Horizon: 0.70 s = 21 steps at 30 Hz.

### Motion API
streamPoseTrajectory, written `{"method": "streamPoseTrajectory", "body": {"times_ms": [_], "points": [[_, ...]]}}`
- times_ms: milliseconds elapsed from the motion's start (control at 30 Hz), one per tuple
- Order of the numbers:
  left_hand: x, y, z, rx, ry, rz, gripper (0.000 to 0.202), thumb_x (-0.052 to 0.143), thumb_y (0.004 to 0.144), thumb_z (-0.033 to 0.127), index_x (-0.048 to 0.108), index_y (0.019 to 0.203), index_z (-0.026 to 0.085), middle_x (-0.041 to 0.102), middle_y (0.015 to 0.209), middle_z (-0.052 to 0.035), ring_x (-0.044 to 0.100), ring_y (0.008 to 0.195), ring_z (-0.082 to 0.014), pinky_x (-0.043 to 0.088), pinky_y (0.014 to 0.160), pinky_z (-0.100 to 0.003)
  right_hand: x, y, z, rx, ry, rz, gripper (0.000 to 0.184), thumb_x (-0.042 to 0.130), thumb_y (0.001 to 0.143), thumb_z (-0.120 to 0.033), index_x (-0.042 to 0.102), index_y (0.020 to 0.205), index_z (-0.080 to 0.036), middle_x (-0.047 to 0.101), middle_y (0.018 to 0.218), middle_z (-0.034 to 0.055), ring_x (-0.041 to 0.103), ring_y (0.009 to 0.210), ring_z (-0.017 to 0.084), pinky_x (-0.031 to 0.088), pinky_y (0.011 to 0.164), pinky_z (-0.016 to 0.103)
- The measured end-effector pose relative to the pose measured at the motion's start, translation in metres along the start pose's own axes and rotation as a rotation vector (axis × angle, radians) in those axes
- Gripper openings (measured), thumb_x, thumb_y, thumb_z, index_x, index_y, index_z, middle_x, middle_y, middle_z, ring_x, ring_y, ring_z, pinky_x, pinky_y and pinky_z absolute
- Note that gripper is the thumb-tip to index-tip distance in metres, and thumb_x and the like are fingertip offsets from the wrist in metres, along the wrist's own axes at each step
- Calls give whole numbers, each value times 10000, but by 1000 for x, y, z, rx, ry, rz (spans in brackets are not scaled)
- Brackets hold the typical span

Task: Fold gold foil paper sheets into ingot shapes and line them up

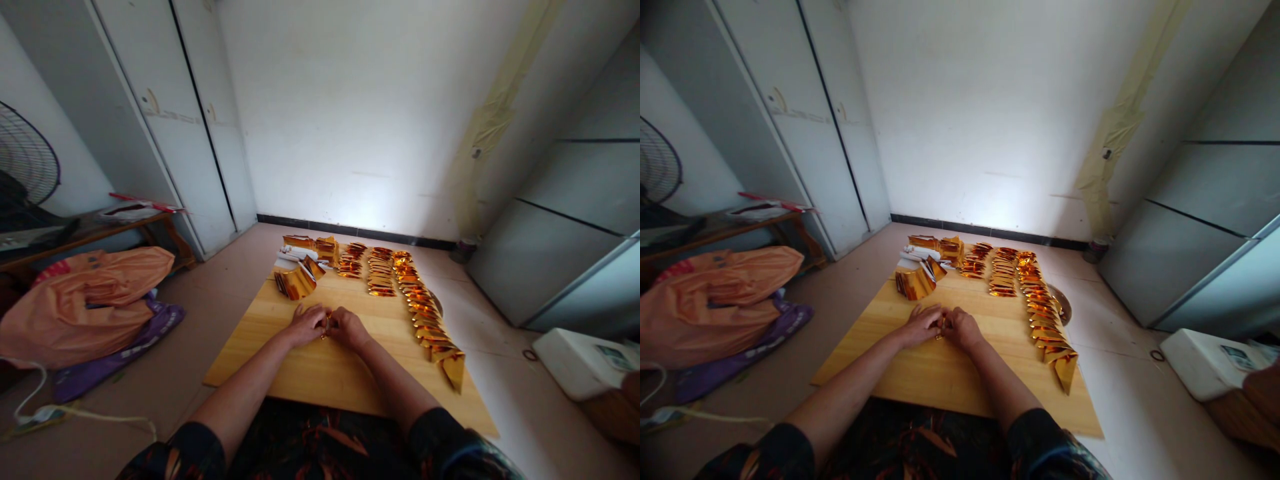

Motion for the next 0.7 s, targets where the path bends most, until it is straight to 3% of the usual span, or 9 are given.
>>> {"method": "streamPoseTrajectory", "body": {"times_ms": [133,400,700], "points": [[1,-1,0,-6,-2,33,161,528,821,246,573,974,222,538,1318,-41,330,1351,-246,110,1118,-566,1,-1,4,-22,86,84,124,656,696,-147,614,802,-195,557,803,-12,502,677,94,344,609,186],[1,-2,0,7,-52,50,86,563,805,231,557,889,214,505,1364,-29,370,1315,-259,94,1104,-580,-2,-7,20,23,215,240,206,540,625,23,545,668,-178,480,722,-30,469,644,91,358,601,187],[3,0,-3,2,-34,47,164,562,806,227,583,967,252,476,1402,-4,325,1352,-273,94,1096,-614,-1,-13,15,9,200,268,185,581,638,-40,541,742,-188,493,805,-15,493,666,101,387,609,198]]}}
Point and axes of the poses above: each hand's wrist, its own y-axis towards the middle knuckle, its own x-axis out of the palm, z = x × y, the point moved 7 cm from there along y, towards the middle knuckle
